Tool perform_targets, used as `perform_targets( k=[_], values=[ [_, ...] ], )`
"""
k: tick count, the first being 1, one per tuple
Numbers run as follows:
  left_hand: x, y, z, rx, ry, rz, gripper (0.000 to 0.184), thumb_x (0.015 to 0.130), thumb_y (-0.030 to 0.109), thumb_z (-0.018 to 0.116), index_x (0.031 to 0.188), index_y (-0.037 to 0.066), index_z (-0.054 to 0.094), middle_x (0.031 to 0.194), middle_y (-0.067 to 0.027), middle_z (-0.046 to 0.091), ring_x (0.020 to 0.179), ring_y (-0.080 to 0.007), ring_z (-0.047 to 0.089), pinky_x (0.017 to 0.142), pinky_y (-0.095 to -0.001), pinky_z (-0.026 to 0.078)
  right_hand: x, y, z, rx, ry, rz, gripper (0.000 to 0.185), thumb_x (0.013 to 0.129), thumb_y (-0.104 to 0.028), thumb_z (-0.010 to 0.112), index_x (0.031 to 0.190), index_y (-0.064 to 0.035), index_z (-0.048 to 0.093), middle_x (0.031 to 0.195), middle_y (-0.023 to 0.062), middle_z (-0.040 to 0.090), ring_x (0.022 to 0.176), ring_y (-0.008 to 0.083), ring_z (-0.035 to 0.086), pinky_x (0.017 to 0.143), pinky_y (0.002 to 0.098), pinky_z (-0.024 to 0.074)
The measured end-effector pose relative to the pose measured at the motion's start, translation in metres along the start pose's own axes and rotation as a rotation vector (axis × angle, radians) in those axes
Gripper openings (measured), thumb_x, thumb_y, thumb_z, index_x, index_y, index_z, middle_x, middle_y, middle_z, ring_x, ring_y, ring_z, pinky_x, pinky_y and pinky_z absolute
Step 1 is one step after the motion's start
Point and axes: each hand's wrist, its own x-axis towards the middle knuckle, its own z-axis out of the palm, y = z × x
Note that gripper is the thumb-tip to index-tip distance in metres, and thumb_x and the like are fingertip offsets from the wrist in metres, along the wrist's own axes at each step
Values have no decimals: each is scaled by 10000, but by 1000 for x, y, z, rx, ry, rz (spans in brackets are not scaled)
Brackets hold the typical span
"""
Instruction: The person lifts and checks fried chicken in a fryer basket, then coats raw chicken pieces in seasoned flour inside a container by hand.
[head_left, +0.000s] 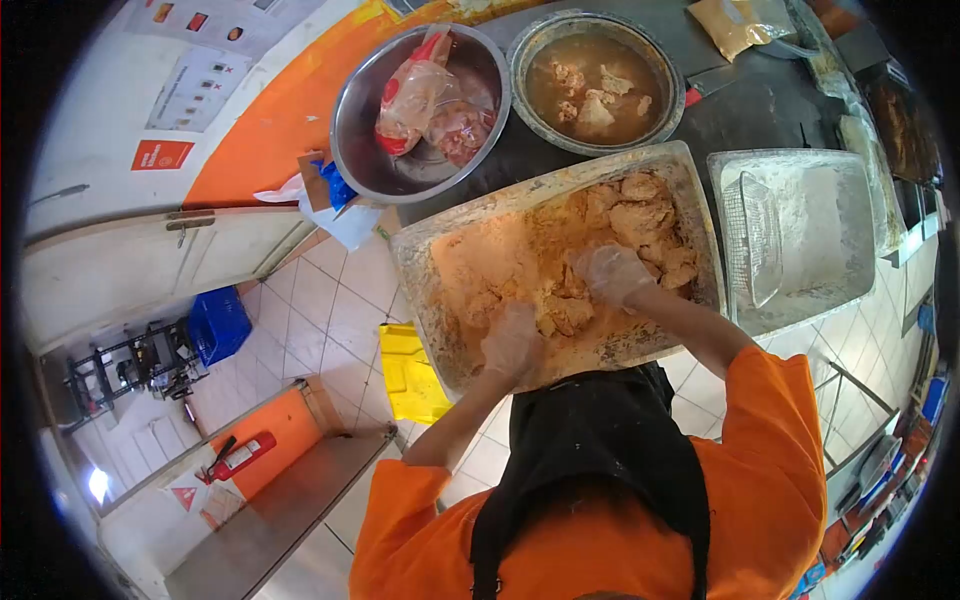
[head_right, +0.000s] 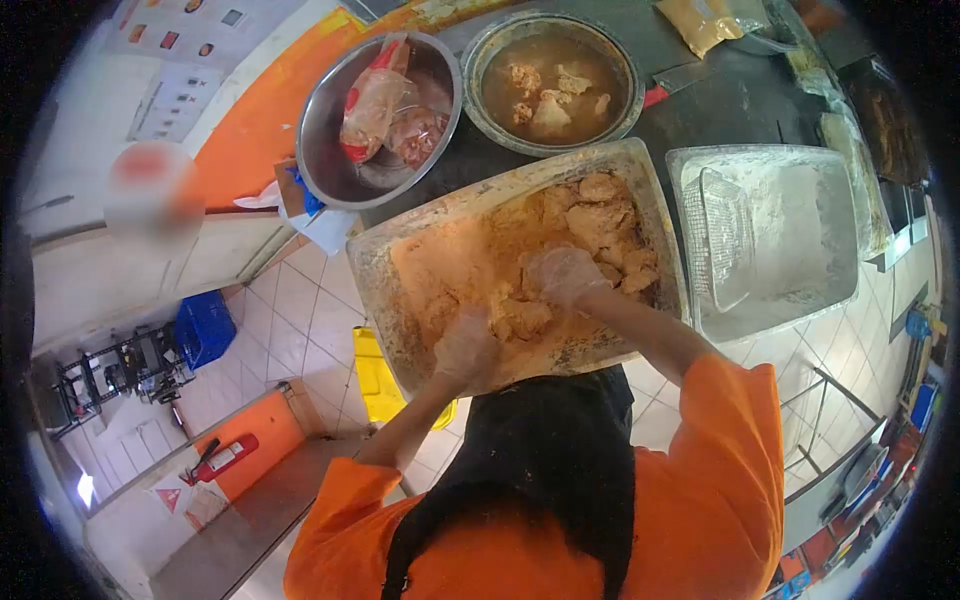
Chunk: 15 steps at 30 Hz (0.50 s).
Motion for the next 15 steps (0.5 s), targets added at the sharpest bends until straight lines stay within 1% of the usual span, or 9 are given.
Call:
perform_targets(
  k=[3,5,6,7,8,10,11,13,15],
  values=[
    [-2,-7,-2,155,41,95,536,835,171,626,1306,1,435,1142,-247,571,1119,-435,542,940,-518,464,2,-14,8,31,-248,103,522,900,-125,547,1414,-118,455,1211,127,617,1055,258,639,835,419,543],
    [22,-49,24,14,166,138,481,859,160,573,1302,13,456,1220,-253,529,1157,-408,533,954,-491,465,1,-1,69,-146,-20,10,560,881,-151,595,1423,-149,452,1247,153,593,1093,268,622,881,424,533],
    [31,-65,31,-56,227,158,457,872,155,546,1301,19,466,1259,-256,508,1176,-394,528,962,-478,465,-3,7,77,-147,-6,-33,556,869,-170,622,1403,-153,467,1256,166,589,1098,274,619,892,425,529],
    [27,-61,16,-126,154,69,472,867,159,562,1305,15,460,1262,-259,508,1182,-394,524,963,-476,464,-7,16,86,-147,7,-76,553,857,-189,649,1384,-158,483,1264,178,584,1103,280,616,903,425,525],
    [18,-51,-7,-194,81,-20,487,862,162,578,1309,11,454,1264,-262,508,1188,-394,521,964,-474,463,-9,23,82,-60,-76,-115,528,843,-214,680,1340,-152,515,1263,189,586,1094,286,618,902,423,522],
    [11,-46,-18,-199,46,-91,490,851,165,608,1289,-5,468,1250,-266,523,1186,-388,528,966,-460,460,-11,23,53,216,-93,39,527,839,-273,701,1322,-137,537,1261,184,593,1124,299,597,939,407,496],
    [2,-45,-7,-136,76,-76,477,844,163,621,1265,-17,488,1233,-267,538,1179,-381,538,968,-448,459,-19,13,27,410,-33,231,553,850,-307,691,1348,-129,528,1261,166,598,1164,305,573,977,393,474],
    [-6,-46,-3,-56,63,-45,436,837,164,642,1214,-27,533,1191,-259,578,1163,-363,560,973,-432,458,-33,0,-20,687,54,483,529,839,-339,713,1290,-114,555,1237,160,612,1147,308,572,957,391,465],
    [-2,-44,-20,-19,-3,-2,382,837,168,655,1159,-22,582,1142,-242,627,1146,-341,584,981,-425,456,-39,7,-65,842,129,604,433,793,-336,778,1122,-99,626,1191,182,630,1033,301,620,842,416,493]
  ],
)
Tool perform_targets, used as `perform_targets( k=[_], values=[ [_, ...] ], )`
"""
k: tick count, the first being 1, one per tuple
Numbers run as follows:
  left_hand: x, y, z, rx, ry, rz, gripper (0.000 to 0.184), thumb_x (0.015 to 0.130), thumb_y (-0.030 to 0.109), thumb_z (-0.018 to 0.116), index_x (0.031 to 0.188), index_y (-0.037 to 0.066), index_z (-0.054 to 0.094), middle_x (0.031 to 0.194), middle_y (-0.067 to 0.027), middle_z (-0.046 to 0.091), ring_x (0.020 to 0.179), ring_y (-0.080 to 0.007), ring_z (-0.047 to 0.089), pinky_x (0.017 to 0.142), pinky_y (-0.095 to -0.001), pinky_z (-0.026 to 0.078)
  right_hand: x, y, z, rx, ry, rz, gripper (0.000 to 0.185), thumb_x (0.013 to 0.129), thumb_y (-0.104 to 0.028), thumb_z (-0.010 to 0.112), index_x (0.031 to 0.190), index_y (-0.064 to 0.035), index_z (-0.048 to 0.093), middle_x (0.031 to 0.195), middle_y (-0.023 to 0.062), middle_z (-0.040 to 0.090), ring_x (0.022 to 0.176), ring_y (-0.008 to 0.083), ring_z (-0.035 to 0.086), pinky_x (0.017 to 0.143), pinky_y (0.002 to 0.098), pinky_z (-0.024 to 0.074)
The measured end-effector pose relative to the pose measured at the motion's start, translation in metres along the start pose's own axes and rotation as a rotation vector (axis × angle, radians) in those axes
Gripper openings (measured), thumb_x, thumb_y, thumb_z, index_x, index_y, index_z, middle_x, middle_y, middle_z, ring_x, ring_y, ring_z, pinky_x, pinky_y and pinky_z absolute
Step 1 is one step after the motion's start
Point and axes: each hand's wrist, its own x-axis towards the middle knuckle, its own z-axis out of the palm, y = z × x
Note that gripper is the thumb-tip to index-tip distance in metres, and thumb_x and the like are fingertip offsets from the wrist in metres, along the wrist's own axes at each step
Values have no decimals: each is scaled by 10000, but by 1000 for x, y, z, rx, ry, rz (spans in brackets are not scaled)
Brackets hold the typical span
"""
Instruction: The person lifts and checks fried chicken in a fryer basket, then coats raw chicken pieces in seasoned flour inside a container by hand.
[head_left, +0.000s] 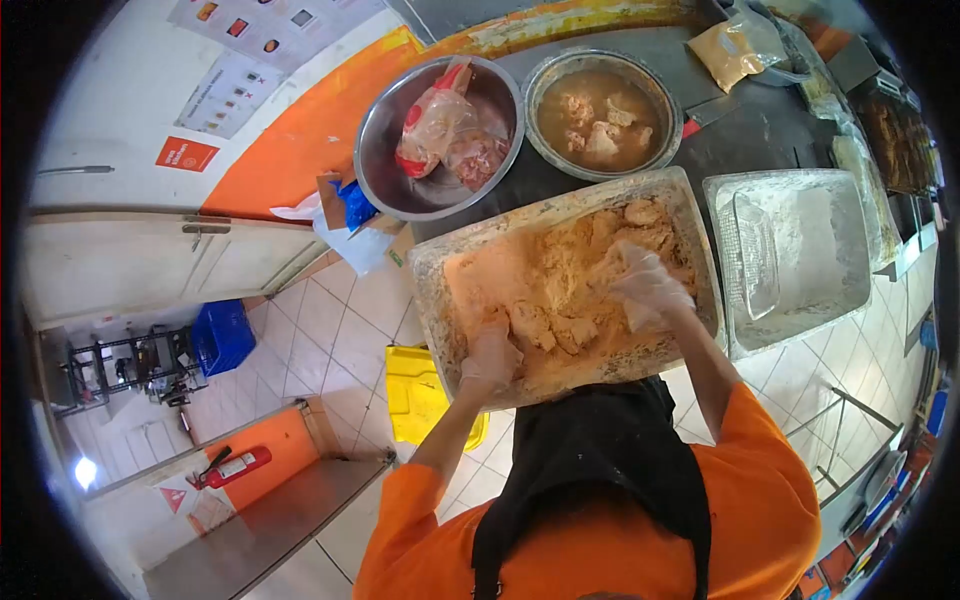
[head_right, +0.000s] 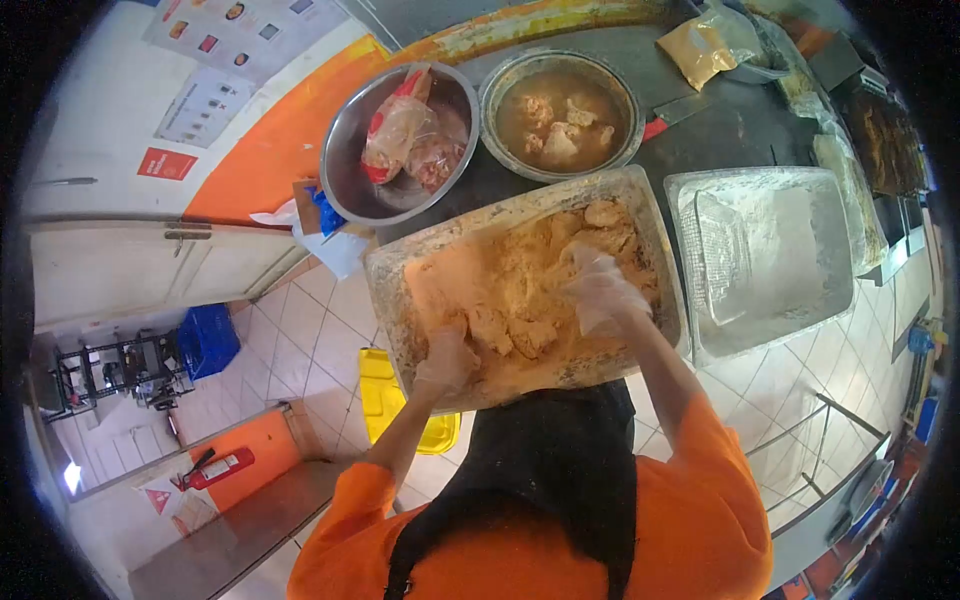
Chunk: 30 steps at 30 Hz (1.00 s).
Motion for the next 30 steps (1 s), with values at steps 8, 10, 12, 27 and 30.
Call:
perform_targets(
  k=[8,10,12,27,30],
  values=[
    [3,-15,-66,-800,115,134,307,834,48,579,1133,28,649,1015,-125,687,880,-231,666,804,-324,529,110,-68,-125,101,663,-162,446,818,-384,651,1169,-108,645,1163,181,666,1129,352,608,974,416,474],
    [17,10,-103,-1022,64,23,309,833,24,544,1116,39,669,1025,-89,678,861,-198,648,798,-298,517,180,-65,-138,72,710,-189,370,834,-338,629,1130,-120,667,1135,159,679,1093,339,628,955,413,487],
    [42,40,-136,-795,204,184,299,832,53,565,1109,33,675,956,-61,687,811,-143,640,737,-258,506,251,-48,-151,19,651,-296,301,850,-291,607,1091,-132,689,1107,136,693,1057,326,647,935,410,501],
    [333,181,-184,115,268,202,360,874,308,604,1092,37,693,1039,-233,689,1007,-366,667,879,-423,514,75,-37,-128,317,611,-280,268,859,-275,601,1019,-119,749,955,137,724,892,283,685,828,377,520],
    [283,175,-173,-479,541,378,399,868,317,648,1086,-16,672,1060,-255,682,1070,-371,651,920,-429,506,39,1,-96,356,500,-272,255,871,-271,614,1035,-123,740,936,115,723,906,258,679,846,378,508]
  ],
)
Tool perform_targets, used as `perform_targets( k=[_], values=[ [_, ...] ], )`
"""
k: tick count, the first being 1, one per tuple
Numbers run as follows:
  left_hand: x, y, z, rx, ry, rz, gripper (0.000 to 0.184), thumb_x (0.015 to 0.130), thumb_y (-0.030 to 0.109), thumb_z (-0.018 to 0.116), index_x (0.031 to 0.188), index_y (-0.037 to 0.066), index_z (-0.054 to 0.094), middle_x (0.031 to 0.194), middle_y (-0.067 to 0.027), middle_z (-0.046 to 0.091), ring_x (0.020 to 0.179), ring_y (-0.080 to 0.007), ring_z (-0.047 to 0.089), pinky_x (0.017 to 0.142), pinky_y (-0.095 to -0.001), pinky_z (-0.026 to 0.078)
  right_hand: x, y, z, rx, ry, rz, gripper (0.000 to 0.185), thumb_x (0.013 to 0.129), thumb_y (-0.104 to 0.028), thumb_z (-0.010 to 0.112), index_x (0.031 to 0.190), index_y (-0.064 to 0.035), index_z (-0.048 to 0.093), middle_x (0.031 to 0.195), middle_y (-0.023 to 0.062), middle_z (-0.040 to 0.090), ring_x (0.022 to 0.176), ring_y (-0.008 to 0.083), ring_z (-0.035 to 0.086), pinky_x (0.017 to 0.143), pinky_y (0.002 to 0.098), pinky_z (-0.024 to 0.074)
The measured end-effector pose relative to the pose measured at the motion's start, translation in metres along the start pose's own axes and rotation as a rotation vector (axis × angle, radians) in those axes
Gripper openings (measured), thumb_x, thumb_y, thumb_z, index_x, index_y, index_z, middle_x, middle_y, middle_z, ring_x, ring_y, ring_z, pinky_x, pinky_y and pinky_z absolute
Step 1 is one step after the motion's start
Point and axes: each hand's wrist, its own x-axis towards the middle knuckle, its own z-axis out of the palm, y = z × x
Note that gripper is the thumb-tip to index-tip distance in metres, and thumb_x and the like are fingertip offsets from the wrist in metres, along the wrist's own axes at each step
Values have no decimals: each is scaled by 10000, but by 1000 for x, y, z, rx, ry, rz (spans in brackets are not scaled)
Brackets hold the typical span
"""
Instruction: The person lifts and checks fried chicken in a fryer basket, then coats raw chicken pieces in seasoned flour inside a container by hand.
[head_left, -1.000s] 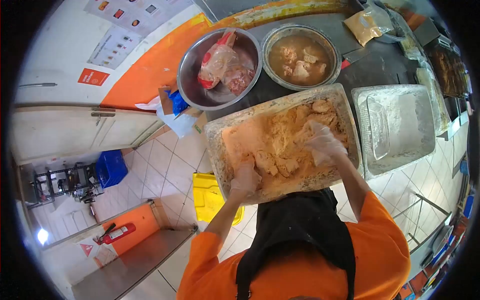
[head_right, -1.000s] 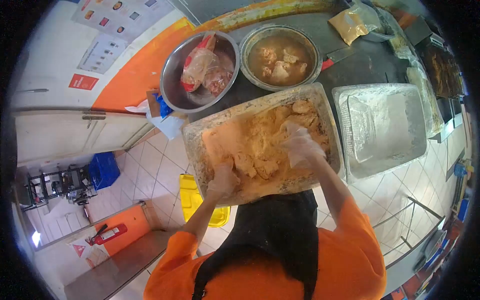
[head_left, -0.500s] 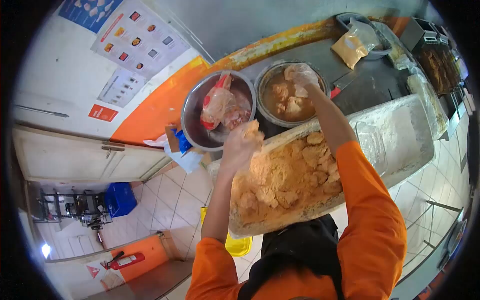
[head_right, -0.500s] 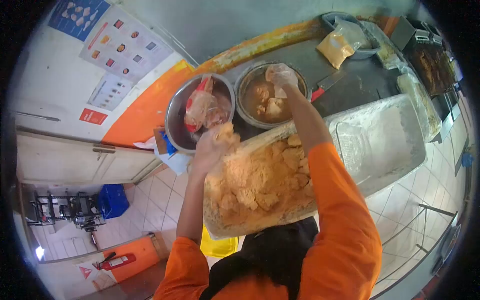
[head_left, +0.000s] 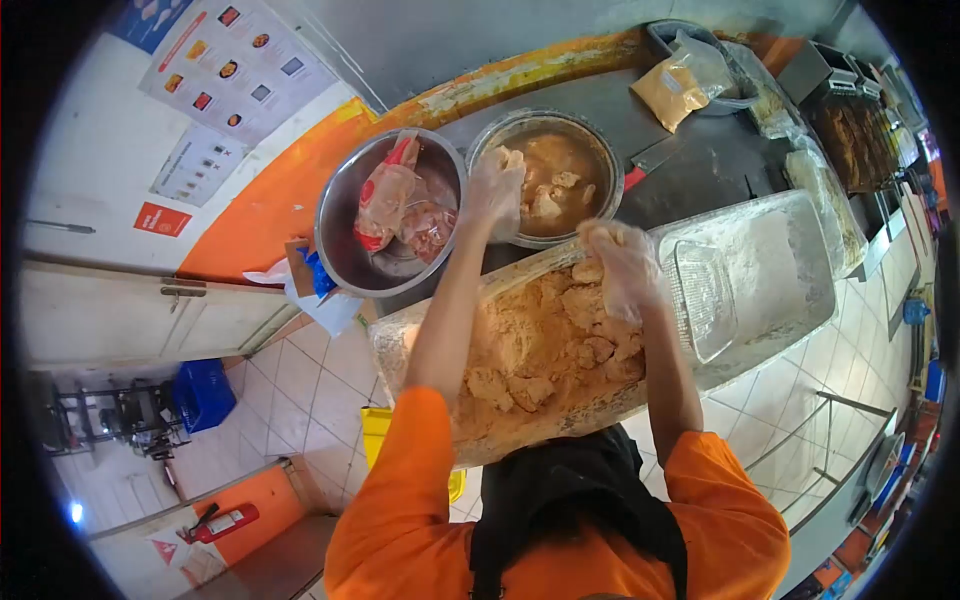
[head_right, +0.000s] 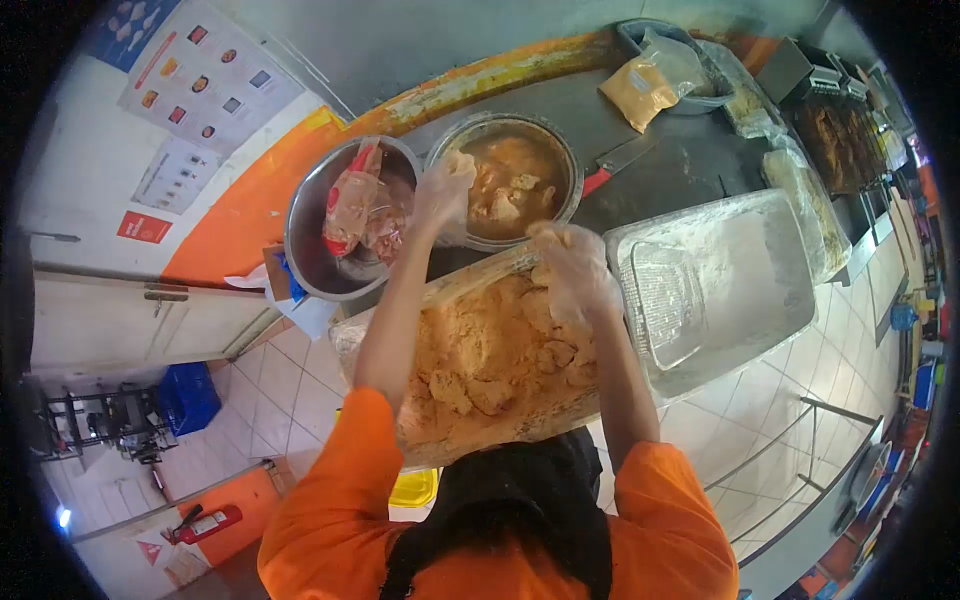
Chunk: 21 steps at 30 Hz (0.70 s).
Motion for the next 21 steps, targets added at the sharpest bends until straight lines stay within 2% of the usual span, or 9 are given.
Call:
perform_targets(
  k=[3,5,7,8,10,13,16,19,21],
  values=[
    [-91,27,-21,-428,134,59,534,918,359,577,1316,4,547,1308,-181,569,1117,-335,562,953,-406,439,-55,23,32,-298,52,-290,227,875,-266,633,992,-90,714,884,92,707,859,230,667,808,373,504],
    [-148,22,-22,-323,224,111,527,946,327,544,1364,9,505,1386,-194,497,1202,-340,503,1012,-414,403,-74,-11,47,-246,-91,-88,213,879,-238,658,1010,-74,694,936,81,688,883,213,646,791,361,504],
    [-214,-31,-10,2,276,131,523,970,306,523,1401,17,461,1443,-217,431,1290,-351,446,1068,-426,367,-86,-64,46,109,-442,480,228,883,-185,698,1081,-75,675,1077,71,660,977,197,612,793,340,507],
    [-247,-57,-6,93,279,92,523,981,295,512,1419,18,438,1462,-221,410,1321,-351,426,1090,-429,351,-92,-43,70,134,-608,381,243,897,-230,684,1078,-68,677,1050,79,667,948,192,615,794,343,504],
    [-293,-92,-2,-22,237,-150,528,1001,272,487,1451,12,391,1468,-196,415,1333,-326,418,1108,-418,330,-104,17,130,195,-910,160,305,924,-319,658,1072,-53,680,997,95,679,890,182,622,795,348,499],
    [-327,-105,1,-652,537,-501,528,1019,280,455,1459,-1,367,1474,-156,417,1325,-280,423,1115,-401,317,-125,13,164,208,-1100,166,386,927,-409,629,1029,-41,689,884,84,681,799,156,608,762,336,491],
    [-365,-173,-2,-253,520,-241,502,1049,319,399,1403,-33,439,1469,-193,402,1335,-262,410,1105,-378,324,-138,-18,165,140,-1047,-34,411,925,-420,618,979,-18,685,817,94,663,769,154,598,726,326,487],
    [-354,-163,-13,-243,574,-288,472,1023,305,431,1365,-18,474,1409,-208,454,1301,-295,443,1070,-397,357,-136,-2,187,30,-1121,-226,412,933,-412,601,934,-9,686,762,117,630,728,166,582,689,338,484],
    [-350,-159,-18,-217,570,-307,456,1009,298,445,1341,-11,491,1375,-214,478,1282,-308,459,1053,-406,371,-132,-25,182,-98,-1170,-106,412,926,-420,605,964,-18,687,809,147,647,731,208,603,686,367,490]
  ],
)
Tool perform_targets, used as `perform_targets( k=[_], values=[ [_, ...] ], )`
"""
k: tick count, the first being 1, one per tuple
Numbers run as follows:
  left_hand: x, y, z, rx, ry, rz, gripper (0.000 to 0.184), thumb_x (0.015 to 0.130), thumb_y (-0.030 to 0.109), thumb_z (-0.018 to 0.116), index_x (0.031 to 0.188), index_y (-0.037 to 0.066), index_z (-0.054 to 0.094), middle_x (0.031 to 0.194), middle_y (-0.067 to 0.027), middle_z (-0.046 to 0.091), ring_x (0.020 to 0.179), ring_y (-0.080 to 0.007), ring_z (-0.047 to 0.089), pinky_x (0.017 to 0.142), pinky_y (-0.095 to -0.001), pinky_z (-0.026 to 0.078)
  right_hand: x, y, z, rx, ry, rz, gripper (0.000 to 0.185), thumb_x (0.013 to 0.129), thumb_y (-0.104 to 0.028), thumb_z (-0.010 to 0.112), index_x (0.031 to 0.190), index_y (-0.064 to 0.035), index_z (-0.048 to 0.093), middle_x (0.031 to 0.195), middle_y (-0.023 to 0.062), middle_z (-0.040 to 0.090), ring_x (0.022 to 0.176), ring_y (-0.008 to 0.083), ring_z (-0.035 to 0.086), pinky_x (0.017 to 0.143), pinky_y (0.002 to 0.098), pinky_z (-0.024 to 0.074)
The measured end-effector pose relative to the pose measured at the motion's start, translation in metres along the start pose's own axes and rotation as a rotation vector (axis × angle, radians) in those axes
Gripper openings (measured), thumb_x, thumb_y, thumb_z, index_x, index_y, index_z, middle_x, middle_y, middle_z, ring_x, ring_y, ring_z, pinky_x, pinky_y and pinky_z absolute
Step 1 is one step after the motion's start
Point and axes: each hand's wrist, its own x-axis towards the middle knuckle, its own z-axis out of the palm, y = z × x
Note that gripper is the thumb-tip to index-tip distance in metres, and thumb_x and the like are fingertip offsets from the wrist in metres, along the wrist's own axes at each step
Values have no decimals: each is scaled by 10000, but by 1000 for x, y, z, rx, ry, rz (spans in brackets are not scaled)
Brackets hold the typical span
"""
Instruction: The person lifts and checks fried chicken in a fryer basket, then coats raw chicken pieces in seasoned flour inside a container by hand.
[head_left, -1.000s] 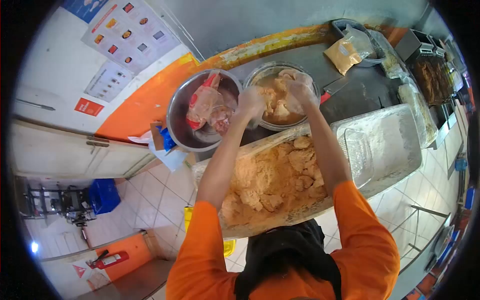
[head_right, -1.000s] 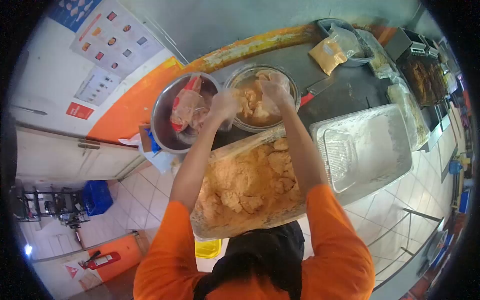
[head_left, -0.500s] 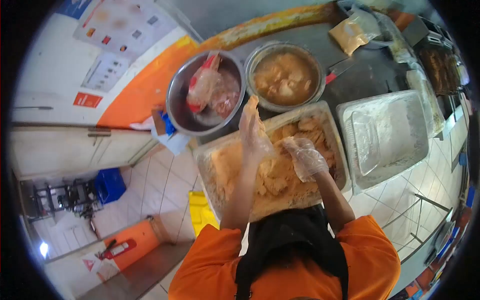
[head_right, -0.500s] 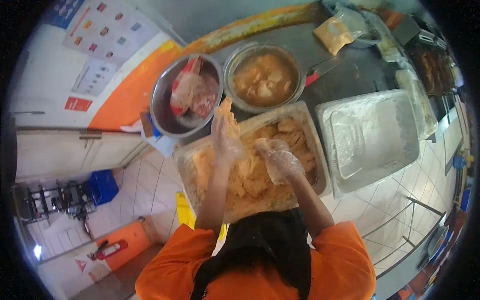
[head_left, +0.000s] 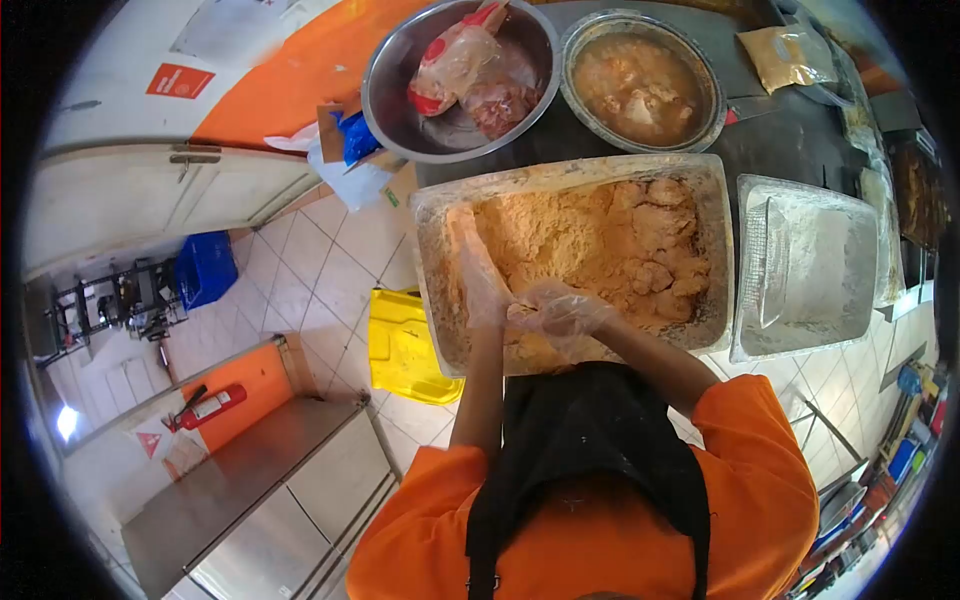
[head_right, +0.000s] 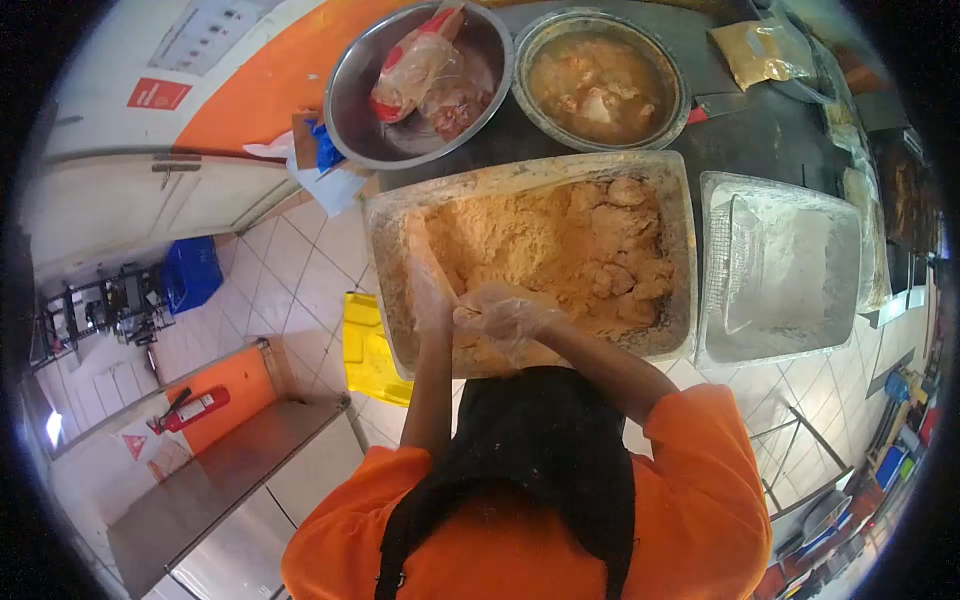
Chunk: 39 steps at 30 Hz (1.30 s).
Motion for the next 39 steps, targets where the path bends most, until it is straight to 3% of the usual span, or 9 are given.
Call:
perform_targets(
  k=[4,10,13,18,22,25,28,31,39],
  values=[
    [13,23,-19,199,-116,-53,422,981,282,474,1295,4,525,1308,-226,525,1244,-335,489,1018,-423,398,4,-15,-18,-303,-108,189,400,907,-425,615,1025,-48,677,876,182,672,762,268,650,677,390,514],
    [21,101,-50,846,-758,-134,373,940,260,516,1225,25,575,1206,-244,597,1186,-375,534,966,-450,438,0,82,36,-876,278,-243,376,921,-401,551,1155,-118,632,1083,124,680,984,298,648,827,399,529],
    [-7,25,-47,861,-569,331,311,851,232,565,1090,32,582,1010,-179,659,920,-351,630,830,-470,498,10,84,37,-853,295,-275,403,912,-384,566,1248,-162,588,1193,101,649,1066,280,618,863,402,522],
    [-3,-11,-16,1031,-690,122,324,833,223,604,1074,6,594,968,-233,650,924,-344,649,812,-456,511,28,99,22,515,370,-429,371,837,-261,650,1182,-134,605,1192,145,610,1059,310,611,889,392,508],
    [-1,34,-28,1197,-957,373,356,823,242,632,1066,-15,590,955,-217,650,943,-323,655,810,-417,526,7,53,-1,-56,449,-82,364,803,-205,684,1135,-83,599,1090,150,613,1003,334,612,908,385,500],
    [-17,38,-31,1064,-683,-95,368,818,270,645,1074,9,602,923,-196,664,952,-314,656,821,-432,524,-11,41,1,-535,592,16,341,887,-236,625,1185,-71,615,1053,120,604,995,283,582,936,349,469],
    [-4,71,-40,994,-946,411,376,821,279,661,1101,35,602,999,-197,664,994,-342,645,868,-442,513,49,149,46,-614,568,19,292,897,-312,611,1095,-101,655,1014,113,622,1004,279,588,908,356,482],
    [-14,104,-50,591,-530,-152,371,838,249,664,1137,41,598,1052,-215,657,1030,-369,626,911,-428,498,22,118,36,-503,648,-109,251,896,-284,599,1046,-89,648,950,88,637,942,242,613,835,340,503],
    [-29,76,-50,262,-513,-134,445,789,153,732,1189,26,584,1058,-176,655,980,-345,636,846,-396,523,-21,92,0,-960,594,10,169,851,-173,600,992,-82,626,891,66,626,883,241,620,802,322,509]
  ],
)
